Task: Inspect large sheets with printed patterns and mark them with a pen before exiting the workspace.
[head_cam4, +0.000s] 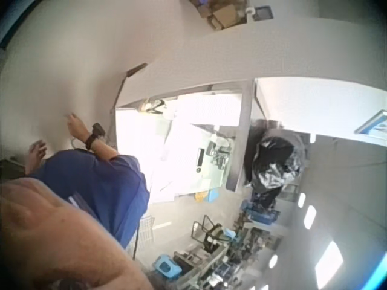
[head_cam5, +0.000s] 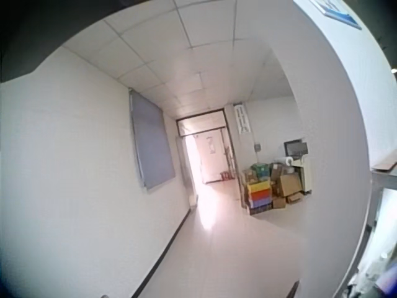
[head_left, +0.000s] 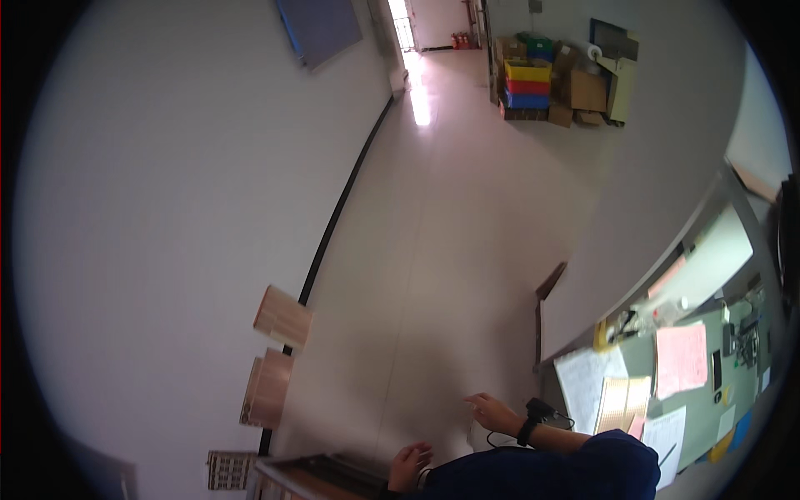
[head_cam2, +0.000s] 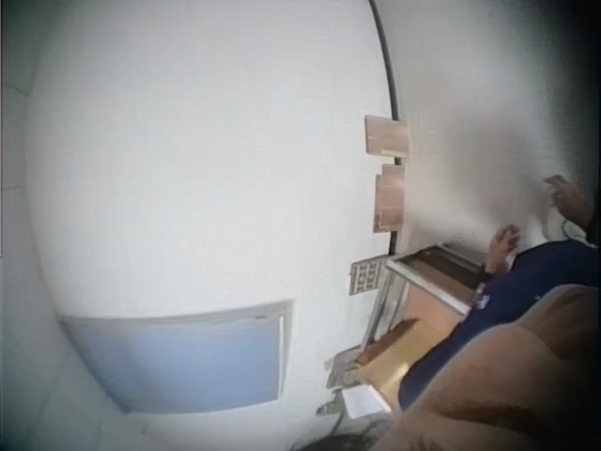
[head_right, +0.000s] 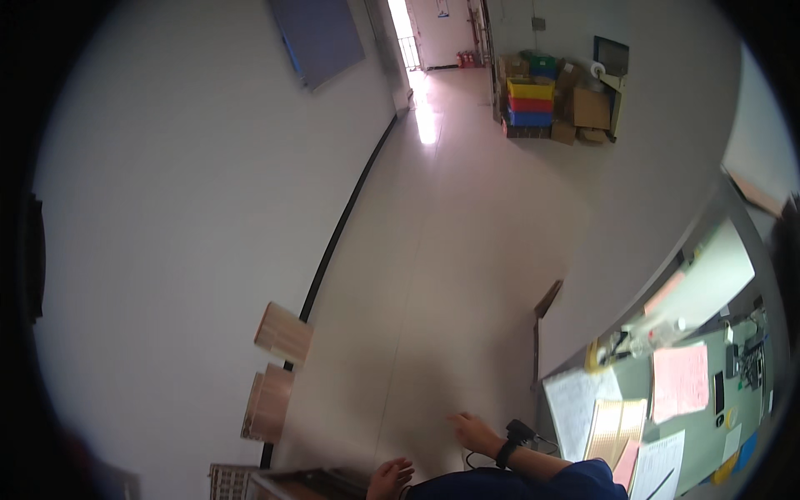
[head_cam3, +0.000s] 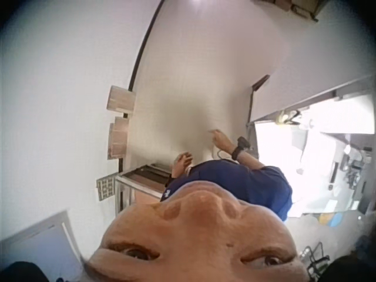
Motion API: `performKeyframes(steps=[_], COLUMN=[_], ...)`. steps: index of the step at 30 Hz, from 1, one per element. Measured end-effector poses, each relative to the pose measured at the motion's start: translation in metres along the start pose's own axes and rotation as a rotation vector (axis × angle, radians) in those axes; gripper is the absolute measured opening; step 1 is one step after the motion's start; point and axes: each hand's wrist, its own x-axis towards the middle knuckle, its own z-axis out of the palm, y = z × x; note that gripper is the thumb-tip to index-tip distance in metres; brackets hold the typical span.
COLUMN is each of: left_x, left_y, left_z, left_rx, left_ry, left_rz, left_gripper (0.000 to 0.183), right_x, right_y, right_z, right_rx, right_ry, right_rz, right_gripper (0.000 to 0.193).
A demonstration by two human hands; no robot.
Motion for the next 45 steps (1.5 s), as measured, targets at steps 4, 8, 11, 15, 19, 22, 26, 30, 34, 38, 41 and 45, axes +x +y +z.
performKeyframes(steps=[4,8,11,15,19,22,26,30,34,38,41,45], left_x=[0.085,0.186,0.277,0.401,0.509,0.596,0.721,0.832,0.898,0.98,1.056,1.163], left_y=[0.1,0.17,0.224,0.332,0.472,0.562,0.644,0.688,0.751,0.834,0.893,0.959], left_z=[0.02,0.007,-0.008,-0.001,0.036,0.066,0.131,0.192,0.191,0.219,0.257,0.278], left_rx=[-0.13,-0.003,-0.07,-0.052,0.076,0.127,0.126,0.12,0.059,0.063,-0.013,-0.129], left_ry=[-0.062,-0.06,-0.005,-0.026,-0.146,-0.166,-0.156,-0.17,-0.125,0.019,0.016,0.013], left_rz=[0.09,0.113,-0.002,0.055,0.136,0.171,0.238,0.178,0.111,0.193,0.21,0.194], left_gripper=[0.03,0.028,0.042,0.027,0.027,0.025,0.023,0.028,0.042,0.047,0.045,0.041], right_x=[0.074,0.153,0.218,0.279,0.306,0.348,0.416,0.527,0.752,0.98,1.073,1.155], right_y=[0.009,0.057,0.114,0.204,0.232,0.232,0.281,0.367,0.351,0.221,0.222,0.336], right_z=[-0.08,-0.113,-0.126,-0.14,-0.157,-0.176,-0.205,-0.289,-0.465,-0.663,-0.73,-0.725], right_rx=[-0.023,-0.059,-0.043,0.166,0.524,0.822,0.96,-0.289,0.506,0.351,0.311,0.163], right_ry=[0.097,0.235,0.223,0.023,0.297,0.586,0.686,-0.409,0.603,0.639,0.724,0.633], right_rz=[0.221,0.176,0.175,0.828,1.267,1.408,1.479,1.144,0.566,0.224,0.145,0.212], right_gripper=[0.037,0.029,0.026,0.031,0.036,0.04,0.039,0.05,0.068,0.06,0.054,0.042])
